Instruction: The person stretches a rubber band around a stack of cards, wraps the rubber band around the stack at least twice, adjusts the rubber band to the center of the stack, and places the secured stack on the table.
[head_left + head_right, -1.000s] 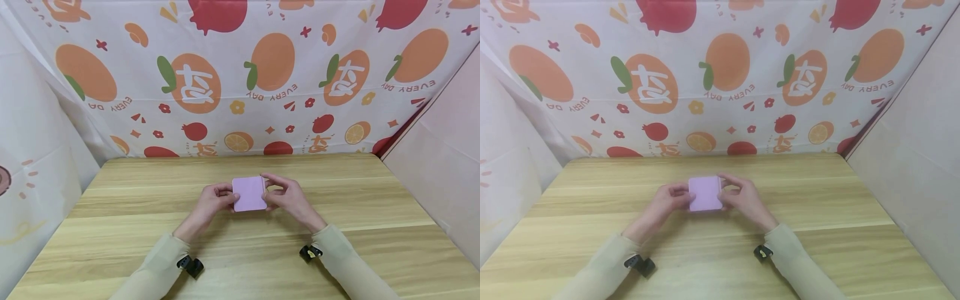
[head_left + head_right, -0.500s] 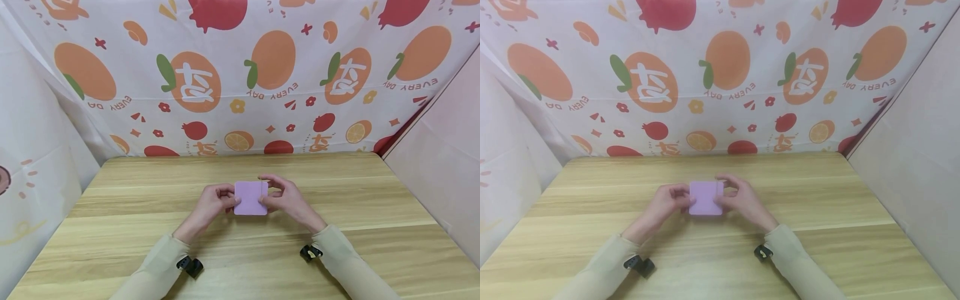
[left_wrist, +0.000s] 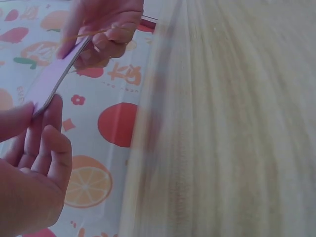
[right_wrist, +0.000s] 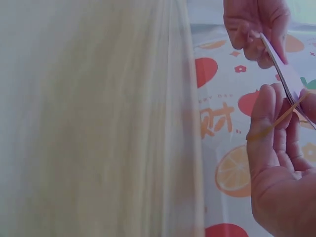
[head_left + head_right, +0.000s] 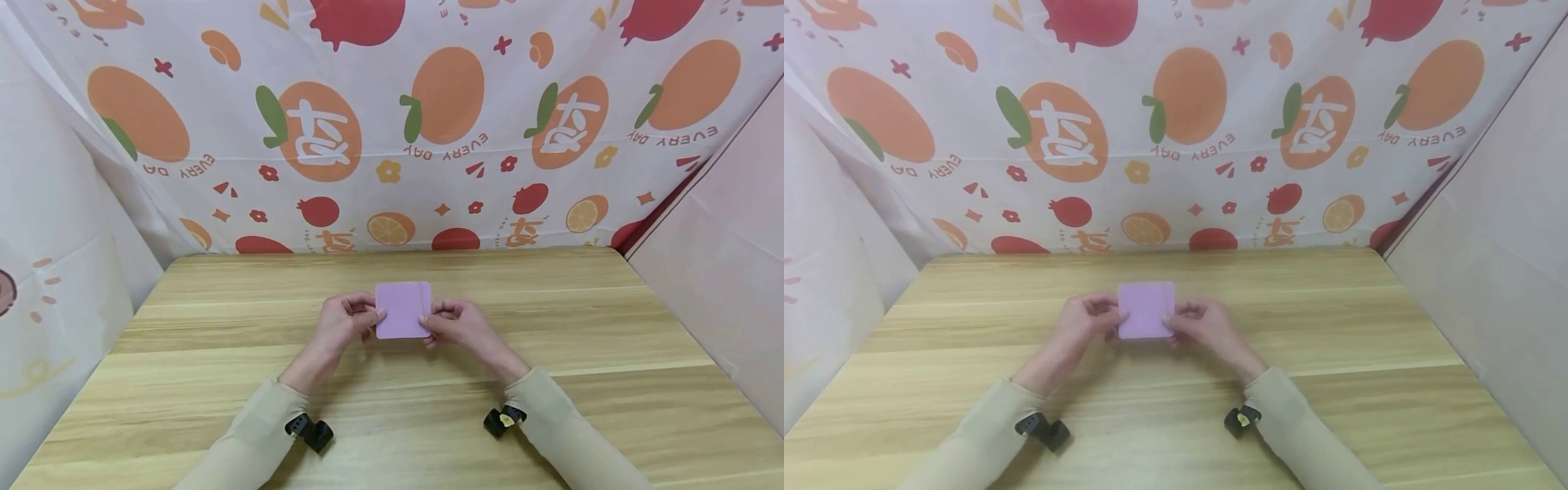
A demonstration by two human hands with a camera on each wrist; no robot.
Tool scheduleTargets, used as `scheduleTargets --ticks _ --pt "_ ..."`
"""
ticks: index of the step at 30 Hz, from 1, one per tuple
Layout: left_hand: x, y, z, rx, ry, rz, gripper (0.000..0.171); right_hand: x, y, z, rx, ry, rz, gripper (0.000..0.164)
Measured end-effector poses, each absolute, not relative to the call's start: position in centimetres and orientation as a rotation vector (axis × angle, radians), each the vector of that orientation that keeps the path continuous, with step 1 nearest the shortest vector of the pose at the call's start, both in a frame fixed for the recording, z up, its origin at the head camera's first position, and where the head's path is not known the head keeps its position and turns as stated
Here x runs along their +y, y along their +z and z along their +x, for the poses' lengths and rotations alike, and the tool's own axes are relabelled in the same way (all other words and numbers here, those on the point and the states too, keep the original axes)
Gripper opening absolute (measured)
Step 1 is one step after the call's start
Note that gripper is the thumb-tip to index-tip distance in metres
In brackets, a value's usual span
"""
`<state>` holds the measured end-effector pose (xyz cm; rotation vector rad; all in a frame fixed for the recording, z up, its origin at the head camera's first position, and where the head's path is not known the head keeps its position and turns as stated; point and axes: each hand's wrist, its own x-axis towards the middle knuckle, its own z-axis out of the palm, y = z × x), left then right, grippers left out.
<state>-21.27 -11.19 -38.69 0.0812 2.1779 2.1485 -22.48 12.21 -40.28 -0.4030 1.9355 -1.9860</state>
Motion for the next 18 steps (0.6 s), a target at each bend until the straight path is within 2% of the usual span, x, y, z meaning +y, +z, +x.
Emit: scheduleTargets --ticks 2,8,11,18 --pt "-11.12 -38.57 -21.22 2.161 2.19 0.06 0.01 12.03 -40.5 -22.47 1.875 -1.999 -0.392 0.017" --pt "-10.81 -38.48 -21.1 2.152 2.257 -0.004 0.013 11.51 -41.01 -21.91 1.74 -2.008 -0.28 0.023" --pt "-10.74 -38.51 -21.06 2.161 2.242 -0.012 0.011 11.38 -41.21 -21.8 1.724 -2.013 -0.266 0.019" --pt "-10.75 -38.77 -21.32 2.131 2.253 0.016 0.01 11.28 -40.95 -21.74 1.882 -2.045 -0.368 0.017"
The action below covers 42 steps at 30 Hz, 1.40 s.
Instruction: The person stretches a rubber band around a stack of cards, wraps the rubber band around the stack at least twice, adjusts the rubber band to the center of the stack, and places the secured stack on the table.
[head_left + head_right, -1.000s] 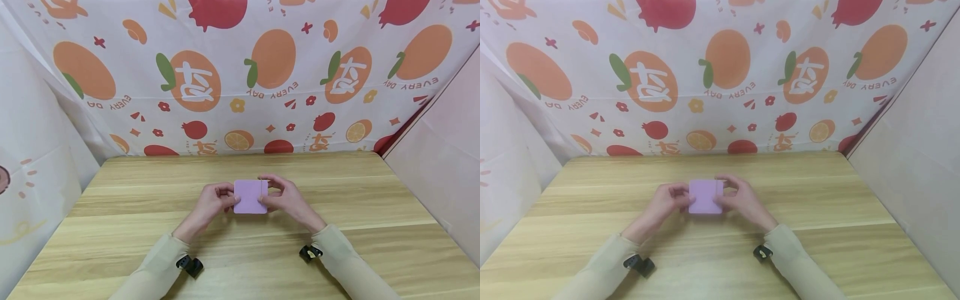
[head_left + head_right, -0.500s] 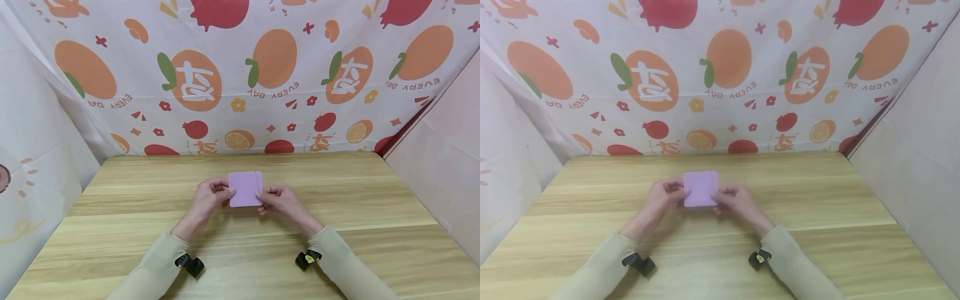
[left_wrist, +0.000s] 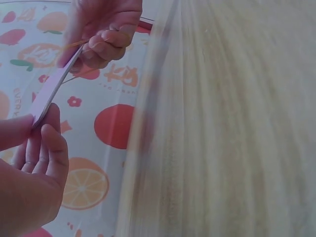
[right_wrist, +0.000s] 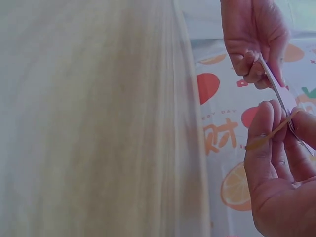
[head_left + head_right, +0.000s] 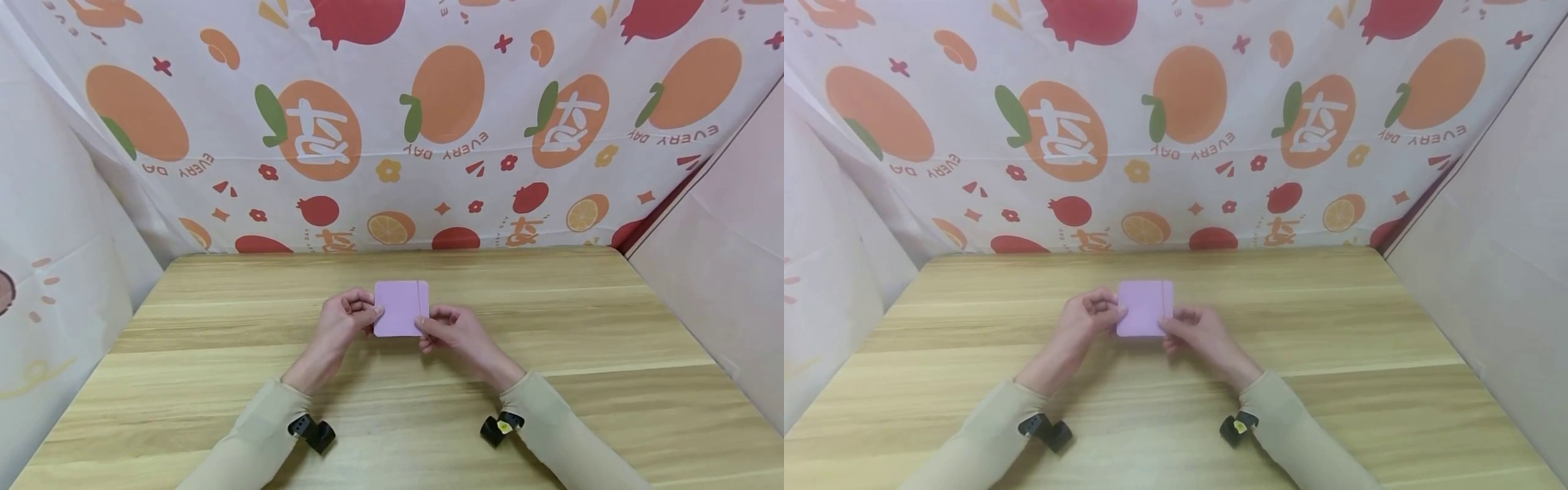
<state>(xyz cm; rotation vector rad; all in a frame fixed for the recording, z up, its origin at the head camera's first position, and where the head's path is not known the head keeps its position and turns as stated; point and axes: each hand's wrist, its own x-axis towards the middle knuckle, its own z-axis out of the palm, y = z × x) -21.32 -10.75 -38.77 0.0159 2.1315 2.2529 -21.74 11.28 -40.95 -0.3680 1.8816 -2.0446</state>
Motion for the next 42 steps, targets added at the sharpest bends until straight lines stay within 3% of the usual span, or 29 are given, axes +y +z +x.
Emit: scheduleTargets --ticks 8,30,36,42 --pt "-11.1 -39.0 -21.5 2.091 2.17 0.078 0.016 11.6 -40.6 -21.7 2.026 -2.004 -0.395 0.022" --pt "-11.8 -37.9 -21.8 2.012 2.441 -0.034 0.004 10.8 -40.7 -20.7 1.674 -2.01 -0.299 0.03" --pt "-12.1 -37.5 -22.1 1.912 2.572 -0.15 0.011 10.1 -40.2 -19.7 1.843 -1.908 -0.536 0.032" --pt "-12.4 -37.7 -22.1 1.837 2.584 -0.302 0.007 9.5 -39.2 -18.2 1.938 -1.761 -0.921 0.019"
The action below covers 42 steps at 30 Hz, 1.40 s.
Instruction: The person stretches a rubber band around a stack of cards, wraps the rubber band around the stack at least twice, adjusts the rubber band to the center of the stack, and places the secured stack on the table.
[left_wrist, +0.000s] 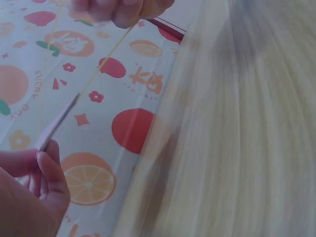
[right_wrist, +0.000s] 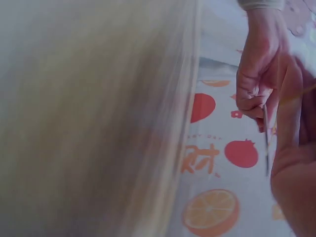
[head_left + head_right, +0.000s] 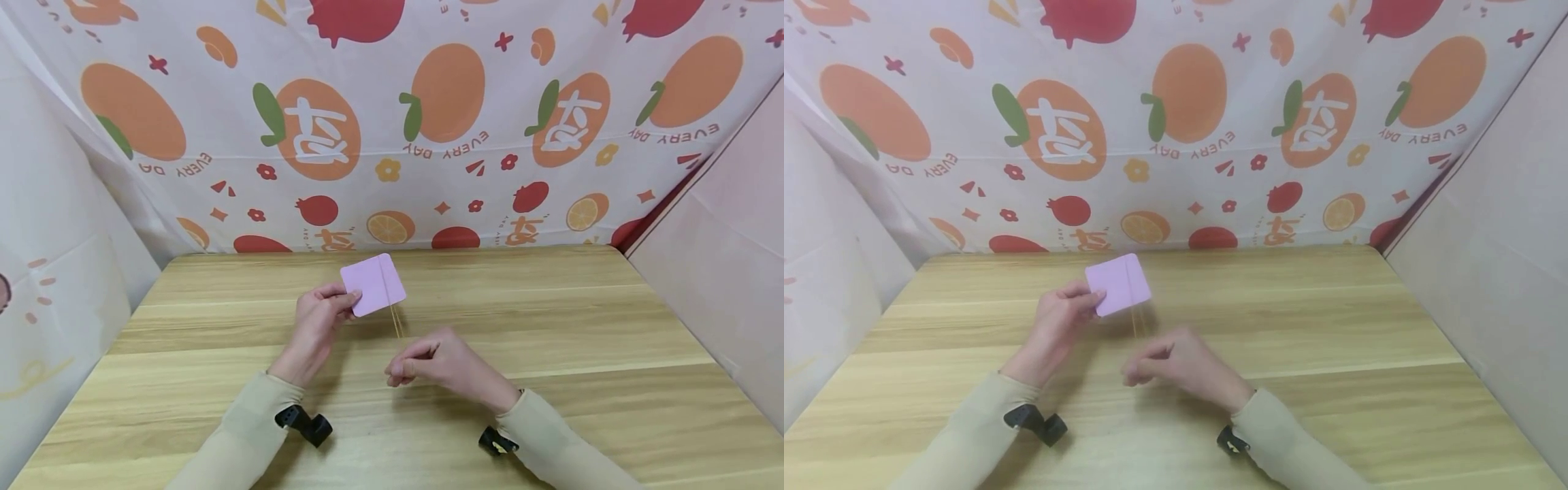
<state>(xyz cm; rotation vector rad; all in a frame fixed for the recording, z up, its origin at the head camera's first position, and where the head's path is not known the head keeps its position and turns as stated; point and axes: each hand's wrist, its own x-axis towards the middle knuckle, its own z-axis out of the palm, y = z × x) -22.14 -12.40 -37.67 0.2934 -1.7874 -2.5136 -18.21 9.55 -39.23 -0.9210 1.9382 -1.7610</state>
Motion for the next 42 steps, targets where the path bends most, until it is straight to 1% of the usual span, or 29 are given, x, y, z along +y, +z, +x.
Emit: scheduleTargets --ticks 3,5,8,10,11,12,14,20,24,27,33,42 --pt "-12.3 -37.8 -22.2 -1.805 -2.523 0.358 0.004 9.4 -38.8 -17.7 2.008 -1.704 -1.152 0.017" --pt "-12.3 -37.8 -22.2 -1.819 -2.517 0.39 0.004 9.3 -38.8 -17.4 2.078 -1.685 -1.332 0.019" --pt "-12.2 -37.9 -22.3 -1.834 -2.514 0.411 0.006 8.9 -38.8 -17.4 2.225 -1.66 -1.62 0.03" --pt "-12.2 -37.9 -22.2 -1.843 -2.507 0.414 0.008 8.6 -38.9 -17.5 2.329 -1.641 -1.75 0.041" --pt "-12.2 -37.9 -22.2 -1.849 -2.505 0.414 0.009 8.5 -38.8 -17.5 2.37 -1.638 -1.773 0.045" --pt "-12.1 -37.9 -22.2 -1.856 -2.503 0.409 0.011 8.4 -38.8 -17.4 2.415 -1.629 -1.761 0.048" --pt "-12.1 -37.9 -22.1 -1.868 -2.496 0.396 0.012 8.3 -38.7 -17.1 2.429 -1.657 -1.628 0.052" --pt "-11.8 -37.8 -21.8 -1.884 -2.482 0.359 0.014 8.3 -38.1 -16.4 2.282 -1.733 -1.052 0.061" --pt "-11.5 -37.8 -21.7 -1.867 -2.471 0.359 0.011 8.2 -37.9 -16.4 2.141 -1.803 -0.832 0.071" --pt "-11.4 -37.8 -21.6 -1.877 -2.434 0.347 0.009 8.1 -37.9 -16.6 2.006 -1.9 -0.702 0.072" --pt "-11.0 -37.9 -21.4 -1.961 -2.332 0.301 0.008 8.4 -38.0 -17.1 1.825 -1.996 -0.556 0.066" --pt "-10.7 -38.1 -21.3 -1.99 -2.313 0.289 0.007 8.7 -38.3 -17.7 1.846 -1.947 -0.549 0.059"
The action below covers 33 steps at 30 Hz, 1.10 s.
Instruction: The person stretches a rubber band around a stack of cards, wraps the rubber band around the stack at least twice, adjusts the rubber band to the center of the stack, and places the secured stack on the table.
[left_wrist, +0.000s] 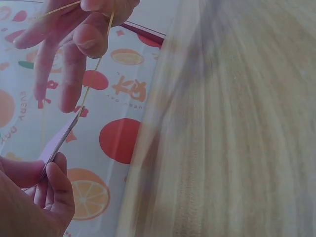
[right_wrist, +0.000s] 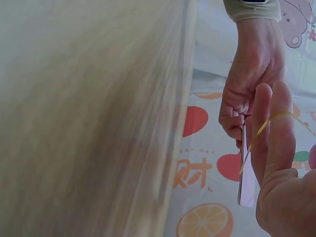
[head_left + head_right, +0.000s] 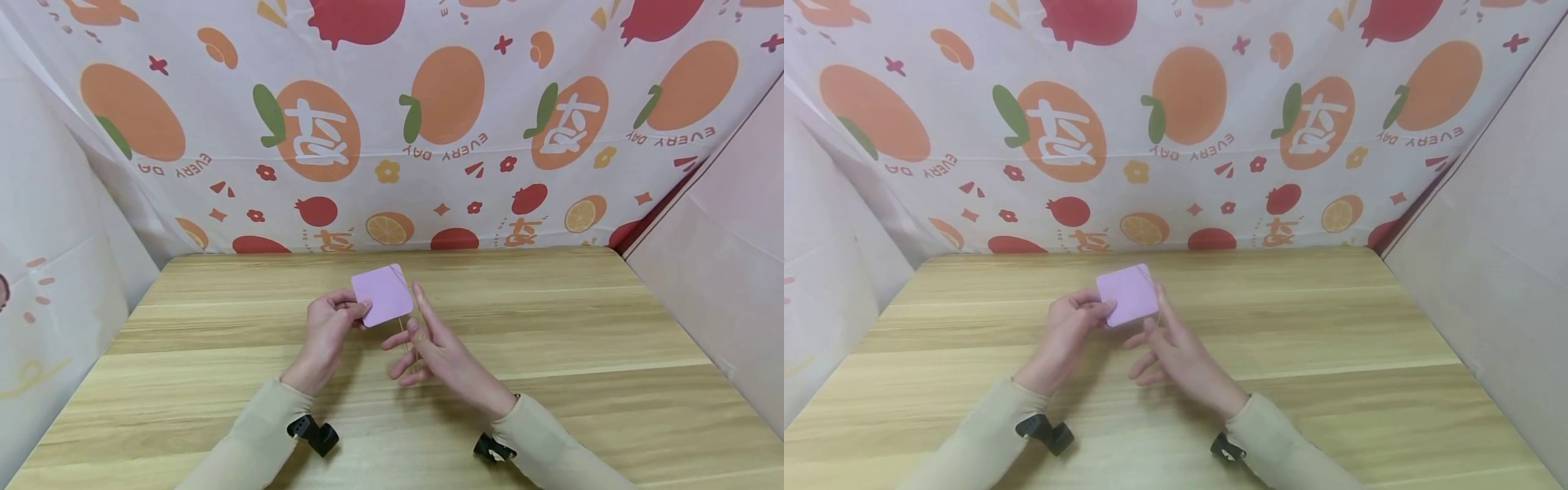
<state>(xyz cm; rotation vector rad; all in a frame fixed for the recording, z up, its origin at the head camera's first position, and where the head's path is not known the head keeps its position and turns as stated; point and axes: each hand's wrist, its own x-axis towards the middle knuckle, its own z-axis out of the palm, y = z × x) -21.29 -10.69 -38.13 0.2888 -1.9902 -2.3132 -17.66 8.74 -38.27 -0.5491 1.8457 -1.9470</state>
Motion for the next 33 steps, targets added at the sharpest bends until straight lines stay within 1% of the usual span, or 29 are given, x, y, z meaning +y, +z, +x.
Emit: scheduleTargets --ticks 10,13,16,18,20,23,25,29,33 --pt "-10.5 -38.4 -21.1 -2.048 -2.267 0.272 0.007 8.7 -38.9 -17.8 1.868 -1.919 -0.515 0.055" --pt "-10.5 -38.5 -21.0 -2.058 -2.266 0.266 0.006 8.6 -39.3 -17.9 1.928 -1.873 -0.613 0.049" --pt "-10.5 -38.6 -21.0 -2.062 -2.27 0.253 0.005 8.5 -39.4 -18.0 2.046 -1.796 -0.771 0.042" --pt "-10.5 -38.7 -21.0 -2.054 -2.277 0.25 0.005 8.5 -39.5 -17.9 2.13 -1.758 -0.839 0.042" --pt "-10.5 -38.8 -21.1 -2.046 -2.284 0.254 0.006 8.6 -39.4 -17.8 2.193 -1.73 -0.855 0.048" --pt "-10.5 -38.8 -21.2 -2.038 -2.287 0.267 0.008 8.6 -39.3 -17.6 2.198 -1.742 -0.79 0.063" --pt "-10.5 -38.8 -21.2 -2.045 -2.277 0.263 0.009 8.5 -39.3 -17.5 2.148 -1.775 -0.714 0.068" --pt "-10.4 -38.5 -21.0 -2.088 -2.225 0.23 0.01 8.5 -39.3 -17.7 2.0 -1.873 -0.578 0.067" --pt "-10.3 -38.5 -20.9 -2.119 -2.173 0.187 0.008 8.7 -39.3 -18.2 1.932 -1.901 -0.516 0.06"
